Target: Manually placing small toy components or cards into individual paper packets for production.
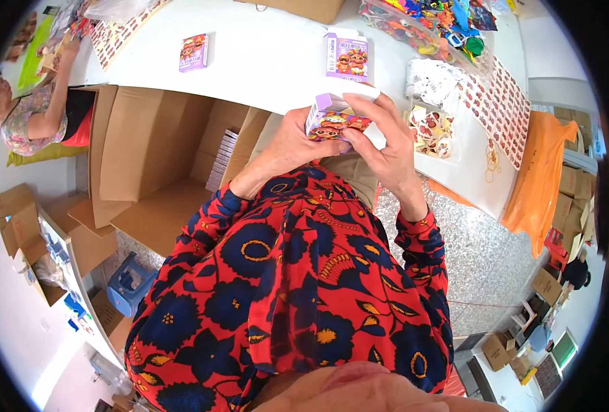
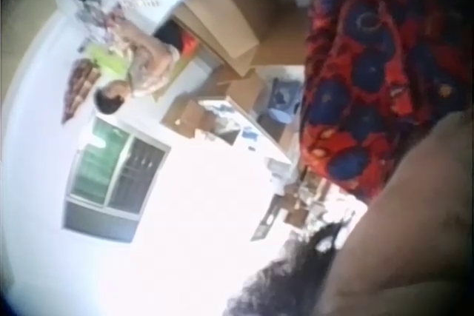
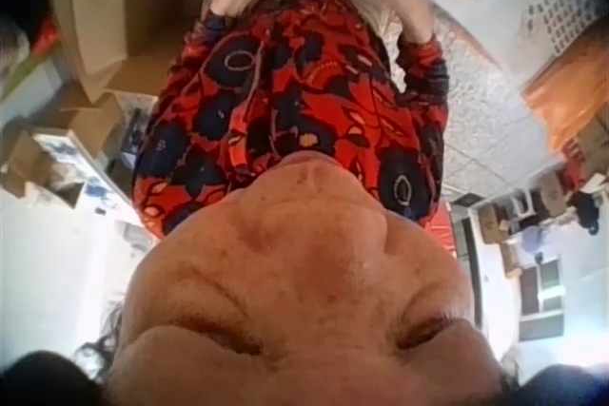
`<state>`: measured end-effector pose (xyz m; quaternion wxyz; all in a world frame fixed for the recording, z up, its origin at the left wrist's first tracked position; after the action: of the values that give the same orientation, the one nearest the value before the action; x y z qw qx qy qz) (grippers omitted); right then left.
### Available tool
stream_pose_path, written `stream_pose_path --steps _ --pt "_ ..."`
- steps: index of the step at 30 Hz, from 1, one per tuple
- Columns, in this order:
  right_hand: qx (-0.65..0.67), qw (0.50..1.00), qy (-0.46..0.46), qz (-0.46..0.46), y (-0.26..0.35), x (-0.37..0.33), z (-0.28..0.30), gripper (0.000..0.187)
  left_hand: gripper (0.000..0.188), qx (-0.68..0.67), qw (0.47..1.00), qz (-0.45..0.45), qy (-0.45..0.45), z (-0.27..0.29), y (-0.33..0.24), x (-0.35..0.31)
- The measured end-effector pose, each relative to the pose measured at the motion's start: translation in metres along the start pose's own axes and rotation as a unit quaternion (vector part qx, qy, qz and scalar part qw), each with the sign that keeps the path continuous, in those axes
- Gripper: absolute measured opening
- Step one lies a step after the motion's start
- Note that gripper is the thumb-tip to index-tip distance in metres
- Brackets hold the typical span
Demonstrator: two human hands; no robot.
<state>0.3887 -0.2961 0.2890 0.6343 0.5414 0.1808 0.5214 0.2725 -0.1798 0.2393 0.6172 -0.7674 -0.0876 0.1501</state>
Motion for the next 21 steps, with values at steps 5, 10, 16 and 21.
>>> stream_pose_path --steps 5,10,16,21 --pt "0.023 0.999 -0.009 -0.034 -0.008 -0.004 0.002 0.024 0.033 0.018 1.000 -0.016 -0.007 0.001 -0.002 0.003" --pt "0.085 0.996 -0.008 0.009 -0.004 0.002 0.006 0.018 0.033 0.000 1.000 -0.006 0.010 0.000 0.000 0.004" --pt "0.031 0.999 0.004 0.040 -0.006 0.004 0.008 0.026 0.034 -0.008 1.000 0.013 0.013 0.000 -0.001 0.005" --pt "0.317 0.941 -0.051 -0.105 0.003 0.011 0.009 0.041 0.036 -0.009 1.000 0.008 0.015 0.000 -0.002 0.004"
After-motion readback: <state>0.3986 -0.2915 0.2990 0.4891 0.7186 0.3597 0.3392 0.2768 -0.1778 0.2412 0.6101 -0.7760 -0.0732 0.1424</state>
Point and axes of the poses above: each hand's wrist, its own x-axis towards the middle knuckle, its own z-axis out of the back of the hand, y = z × x, the point moved 2 cm from there along x, towards the middle knuckle, and after that the axes turned 4 degrees about x, right-handed, at the moved point
